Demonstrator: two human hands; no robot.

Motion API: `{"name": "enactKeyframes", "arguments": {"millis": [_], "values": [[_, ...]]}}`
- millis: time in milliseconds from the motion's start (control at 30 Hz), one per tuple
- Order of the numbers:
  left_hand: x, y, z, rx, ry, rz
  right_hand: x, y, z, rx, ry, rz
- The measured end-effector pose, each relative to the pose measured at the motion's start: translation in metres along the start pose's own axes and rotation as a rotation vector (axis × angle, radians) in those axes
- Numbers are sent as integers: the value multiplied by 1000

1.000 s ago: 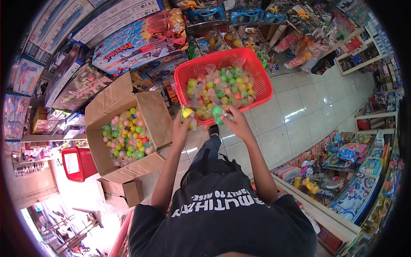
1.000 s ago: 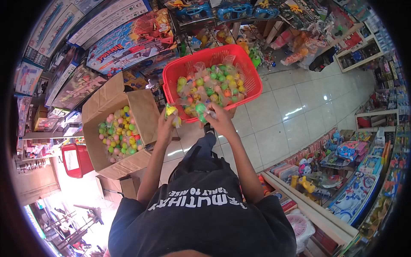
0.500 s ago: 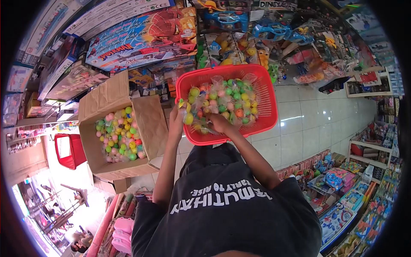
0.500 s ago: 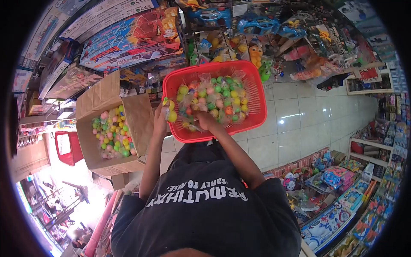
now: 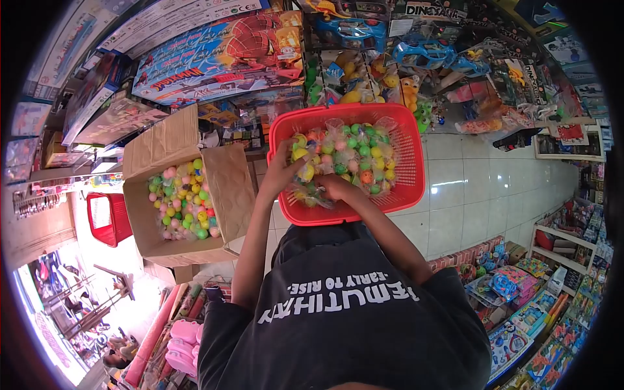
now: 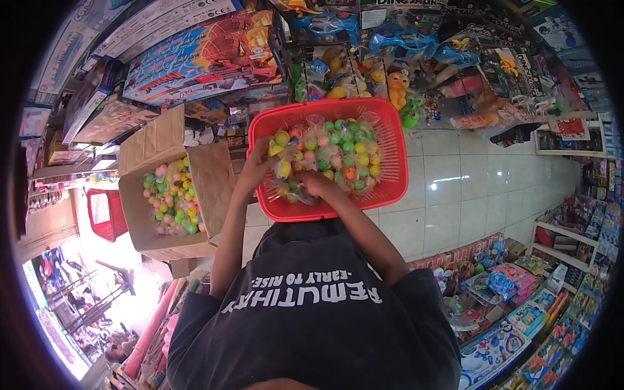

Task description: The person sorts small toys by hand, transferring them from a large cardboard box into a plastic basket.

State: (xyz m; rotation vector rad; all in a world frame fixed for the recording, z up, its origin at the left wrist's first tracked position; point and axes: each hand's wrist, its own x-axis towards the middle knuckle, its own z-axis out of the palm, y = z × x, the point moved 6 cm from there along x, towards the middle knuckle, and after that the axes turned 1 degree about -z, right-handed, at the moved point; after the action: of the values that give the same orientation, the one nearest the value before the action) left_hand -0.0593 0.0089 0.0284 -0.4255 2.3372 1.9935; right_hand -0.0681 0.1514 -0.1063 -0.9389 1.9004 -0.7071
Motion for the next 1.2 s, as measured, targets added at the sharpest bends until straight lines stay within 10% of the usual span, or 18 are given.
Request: {"name": "enactKeyframes", "arguments": {"millis": [533, 1200], "values": [[24, -76, 50, 910, -34, -123, -3, 9, 1, 59, 87, -59], [36, -96, 41, 810, 8, -90, -1, 3, -5, -53, 116, 1]]}}
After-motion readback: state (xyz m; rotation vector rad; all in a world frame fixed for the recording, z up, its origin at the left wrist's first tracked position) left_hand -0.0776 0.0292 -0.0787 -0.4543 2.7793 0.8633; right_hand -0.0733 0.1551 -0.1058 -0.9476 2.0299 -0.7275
